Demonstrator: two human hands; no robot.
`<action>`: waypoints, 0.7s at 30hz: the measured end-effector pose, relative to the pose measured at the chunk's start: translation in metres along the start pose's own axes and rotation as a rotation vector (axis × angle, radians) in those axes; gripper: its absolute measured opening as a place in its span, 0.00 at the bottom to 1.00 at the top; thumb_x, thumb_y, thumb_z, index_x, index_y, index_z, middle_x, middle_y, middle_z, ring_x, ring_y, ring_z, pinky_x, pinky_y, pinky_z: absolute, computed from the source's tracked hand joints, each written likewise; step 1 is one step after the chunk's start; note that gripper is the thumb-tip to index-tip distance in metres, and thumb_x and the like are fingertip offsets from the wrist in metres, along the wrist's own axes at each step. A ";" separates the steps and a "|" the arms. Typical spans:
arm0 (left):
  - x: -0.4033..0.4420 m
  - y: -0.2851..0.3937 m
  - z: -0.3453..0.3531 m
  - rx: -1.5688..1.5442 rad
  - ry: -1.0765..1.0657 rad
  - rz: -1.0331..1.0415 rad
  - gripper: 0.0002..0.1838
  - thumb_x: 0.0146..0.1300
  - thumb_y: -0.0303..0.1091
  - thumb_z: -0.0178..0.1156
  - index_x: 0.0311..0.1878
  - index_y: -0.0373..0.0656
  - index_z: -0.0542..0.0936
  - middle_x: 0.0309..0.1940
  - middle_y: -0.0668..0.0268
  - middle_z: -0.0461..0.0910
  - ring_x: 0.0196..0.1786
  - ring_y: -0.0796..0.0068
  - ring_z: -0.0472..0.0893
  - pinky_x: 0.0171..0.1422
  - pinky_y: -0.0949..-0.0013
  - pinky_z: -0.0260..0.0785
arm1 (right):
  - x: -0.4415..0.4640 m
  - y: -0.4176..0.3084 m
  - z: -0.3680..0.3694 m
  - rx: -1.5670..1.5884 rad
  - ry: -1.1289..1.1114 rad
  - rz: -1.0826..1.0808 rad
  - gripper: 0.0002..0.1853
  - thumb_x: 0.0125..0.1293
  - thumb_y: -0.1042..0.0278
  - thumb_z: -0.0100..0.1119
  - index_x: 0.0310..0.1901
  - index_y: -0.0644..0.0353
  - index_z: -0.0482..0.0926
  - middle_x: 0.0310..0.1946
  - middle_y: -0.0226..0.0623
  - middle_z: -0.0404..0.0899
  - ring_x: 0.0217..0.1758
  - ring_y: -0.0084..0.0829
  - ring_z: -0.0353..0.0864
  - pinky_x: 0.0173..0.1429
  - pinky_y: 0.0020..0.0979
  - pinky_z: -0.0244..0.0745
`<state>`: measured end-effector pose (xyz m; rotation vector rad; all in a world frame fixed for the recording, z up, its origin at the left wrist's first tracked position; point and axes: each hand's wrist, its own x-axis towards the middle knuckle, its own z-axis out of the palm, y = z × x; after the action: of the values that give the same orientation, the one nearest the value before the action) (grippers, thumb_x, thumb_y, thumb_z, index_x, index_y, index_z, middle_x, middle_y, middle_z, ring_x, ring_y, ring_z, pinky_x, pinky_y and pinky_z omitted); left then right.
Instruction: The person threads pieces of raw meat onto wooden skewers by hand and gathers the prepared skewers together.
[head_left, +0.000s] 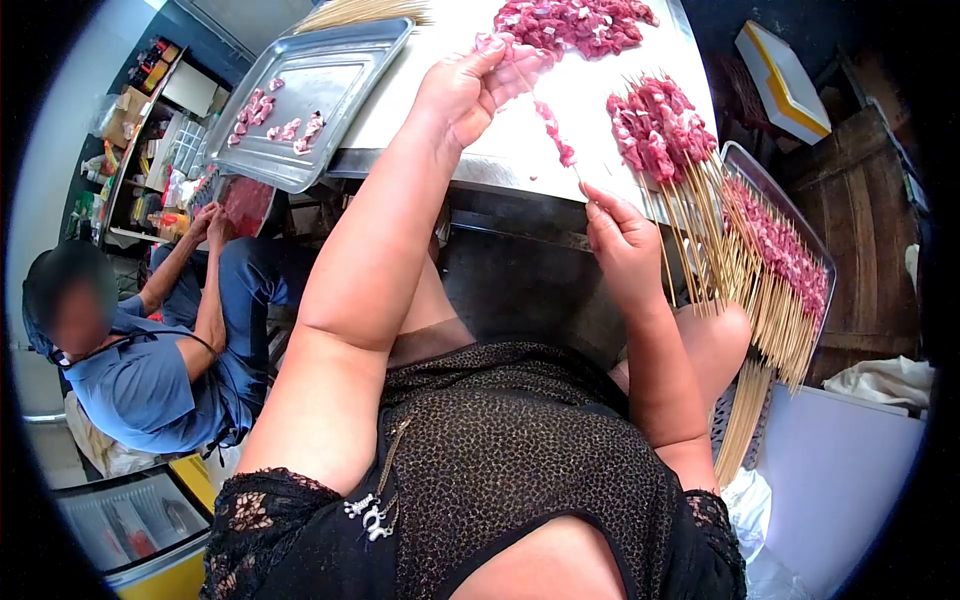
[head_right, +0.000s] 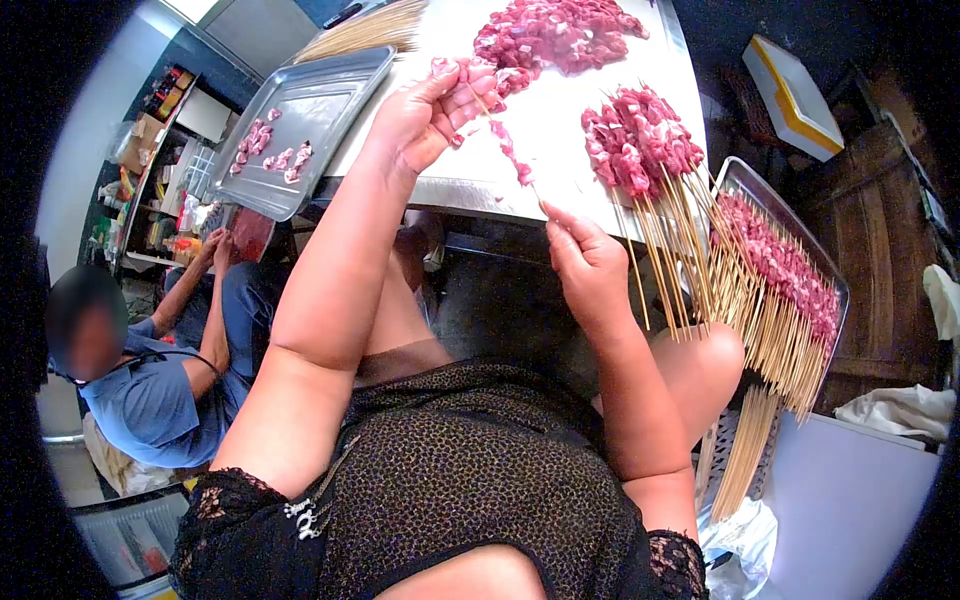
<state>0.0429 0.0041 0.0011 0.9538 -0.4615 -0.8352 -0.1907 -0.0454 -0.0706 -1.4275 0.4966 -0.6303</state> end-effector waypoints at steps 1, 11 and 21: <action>-0.001 0.000 0.000 -0.002 -0.008 -0.005 0.13 0.69 0.31 0.45 0.49 0.31 0.70 0.46 0.48 0.77 0.49 0.59 0.79 0.55 0.59 0.75 | 0.000 0.000 0.000 -0.001 0.000 0.001 0.14 0.65 0.73 0.53 0.51 0.61 0.78 0.22 0.19 0.68 0.22 0.10 0.62 0.27 0.15 0.60; -0.007 0.000 0.005 0.055 -0.080 -0.038 0.14 0.68 0.30 0.47 0.50 0.30 0.71 0.47 0.47 0.76 0.51 0.56 0.78 0.56 0.58 0.74 | 0.002 -0.006 -0.007 -0.126 0.055 -0.030 0.12 0.65 0.73 0.54 0.49 0.61 0.79 0.21 0.18 0.67 0.23 0.10 0.60 0.27 0.15 0.58; -0.016 -0.006 0.015 0.085 -0.130 -0.122 0.14 0.67 0.31 0.48 0.50 0.30 0.72 0.46 0.49 0.78 0.49 0.59 0.80 0.54 0.64 0.74 | 0.003 -0.011 0.000 0.235 -0.100 0.123 0.14 0.65 0.73 0.52 0.52 0.66 0.75 0.20 0.19 0.66 0.19 0.11 0.59 0.22 0.15 0.53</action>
<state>0.0203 0.0069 0.0043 1.0172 -0.5586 -0.9988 -0.1891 -0.0476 -0.0597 -1.1900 0.4139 -0.4987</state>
